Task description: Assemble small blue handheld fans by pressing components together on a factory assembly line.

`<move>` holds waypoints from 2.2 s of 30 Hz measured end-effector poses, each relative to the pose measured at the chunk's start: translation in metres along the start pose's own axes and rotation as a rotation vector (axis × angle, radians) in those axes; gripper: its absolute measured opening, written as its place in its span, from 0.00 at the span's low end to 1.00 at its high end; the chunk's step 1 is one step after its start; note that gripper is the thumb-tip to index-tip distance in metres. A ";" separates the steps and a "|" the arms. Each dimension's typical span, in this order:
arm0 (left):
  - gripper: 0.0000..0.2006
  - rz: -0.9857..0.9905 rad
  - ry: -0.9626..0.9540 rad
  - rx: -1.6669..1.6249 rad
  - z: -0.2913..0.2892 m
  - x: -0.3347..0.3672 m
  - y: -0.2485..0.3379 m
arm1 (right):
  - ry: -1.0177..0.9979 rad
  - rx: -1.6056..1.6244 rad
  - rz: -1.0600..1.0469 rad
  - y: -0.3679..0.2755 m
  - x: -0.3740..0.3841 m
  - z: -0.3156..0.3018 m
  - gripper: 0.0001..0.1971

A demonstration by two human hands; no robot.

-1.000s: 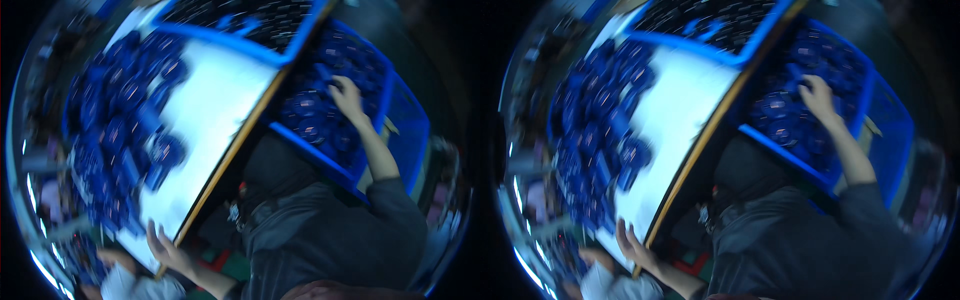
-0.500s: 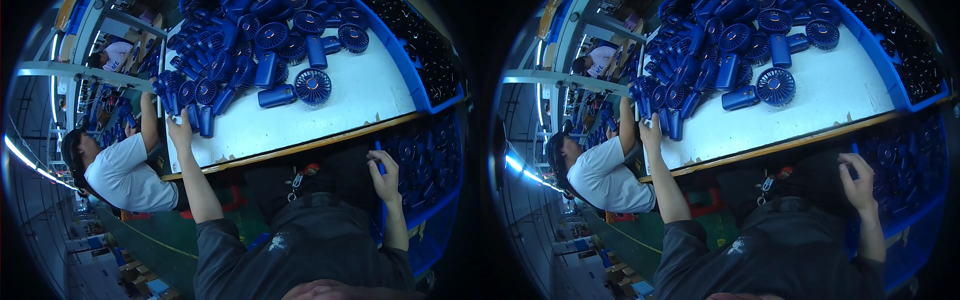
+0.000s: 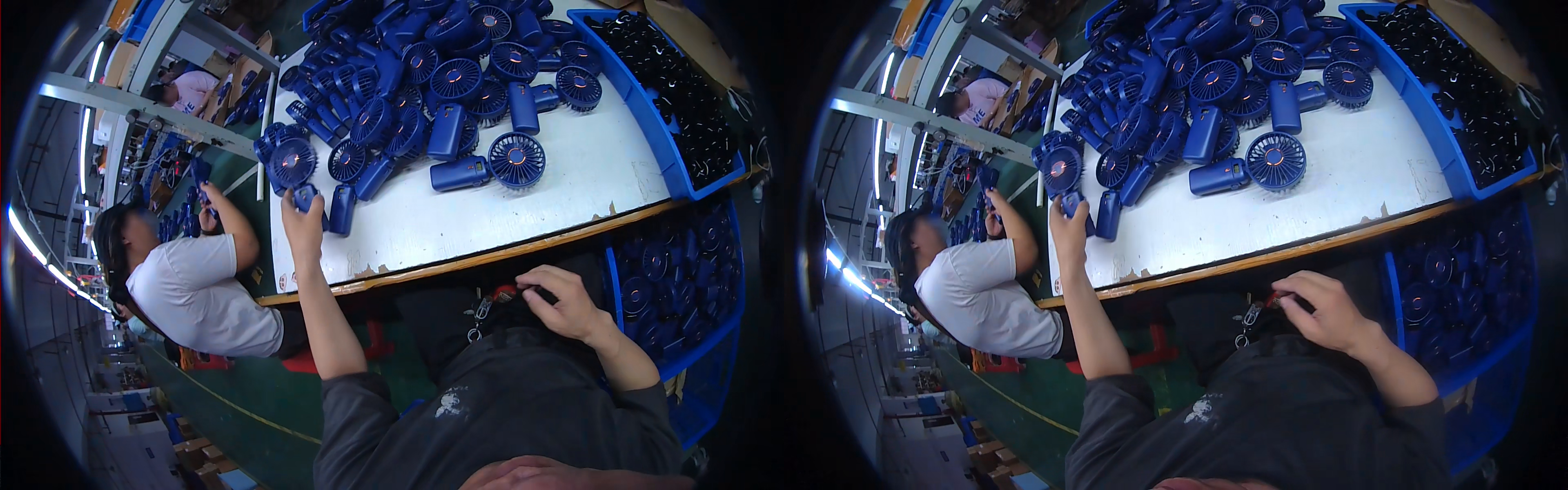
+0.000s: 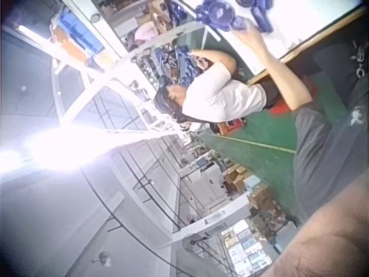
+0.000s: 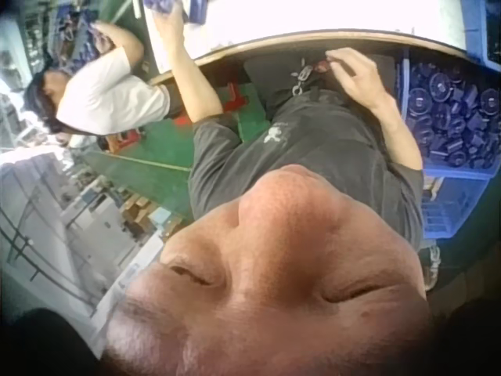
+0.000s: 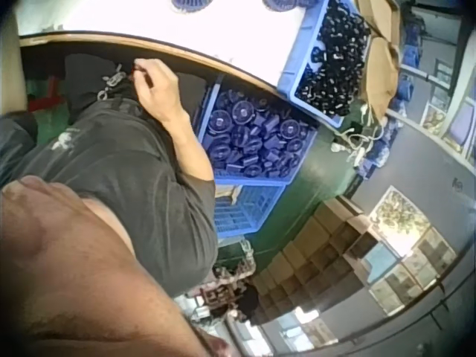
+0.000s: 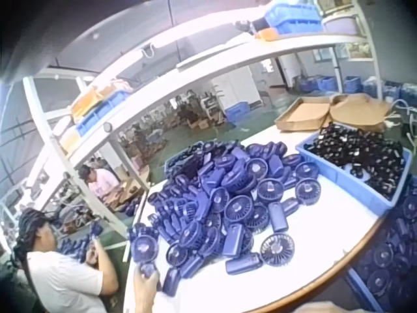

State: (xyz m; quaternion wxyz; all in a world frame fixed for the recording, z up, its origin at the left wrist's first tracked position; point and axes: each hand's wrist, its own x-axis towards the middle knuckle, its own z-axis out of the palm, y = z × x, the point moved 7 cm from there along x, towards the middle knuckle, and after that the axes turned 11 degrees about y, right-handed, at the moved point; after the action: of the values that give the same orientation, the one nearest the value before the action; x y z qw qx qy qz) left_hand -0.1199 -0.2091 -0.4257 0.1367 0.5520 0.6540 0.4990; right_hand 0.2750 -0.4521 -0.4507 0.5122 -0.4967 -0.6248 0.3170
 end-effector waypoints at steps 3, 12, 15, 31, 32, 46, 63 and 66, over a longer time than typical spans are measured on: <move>0.20 -0.193 -0.130 -0.577 0.009 -0.072 0.056 | -0.032 0.176 0.093 -0.001 0.010 0.021 0.15; 0.33 -0.358 -0.200 -0.983 0.069 -0.231 0.107 | -0.077 0.275 0.295 0.004 0.018 0.073 0.23; 0.29 -0.504 -0.344 -1.115 0.087 -0.230 0.107 | -0.024 -0.015 0.077 -0.016 0.023 0.053 0.22; 0.17 -0.475 -0.990 -1.417 0.100 -0.255 0.165 | 0.266 -1.184 0.196 0.078 0.188 -0.321 0.12; 0.16 -0.472 -0.998 -1.427 0.099 -0.254 0.164 | 0.252 -1.196 0.237 0.101 0.188 -0.327 0.12; 0.15 -0.428 -0.866 -1.002 0.106 -0.263 0.149 | 0.157 -1.273 0.477 0.131 0.188 -0.315 0.15; 0.13 -0.447 -0.703 -0.864 0.106 -0.258 0.138 | 0.618 -0.639 0.287 0.072 0.187 -0.325 0.23; 0.21 -0.509 -0.715 -0.885 0.120 -0.261 0.143 | 0.320 0.011 0.087 0.018 0.150 -0.229 0.27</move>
State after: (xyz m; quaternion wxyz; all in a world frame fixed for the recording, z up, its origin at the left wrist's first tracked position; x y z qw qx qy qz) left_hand 0.1432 -0.3888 -0.4640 0.6776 0.4028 0.4099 0.4588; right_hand 0.5017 -0.3304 -0.3559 0.5939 -0.5646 -0.5113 0.2590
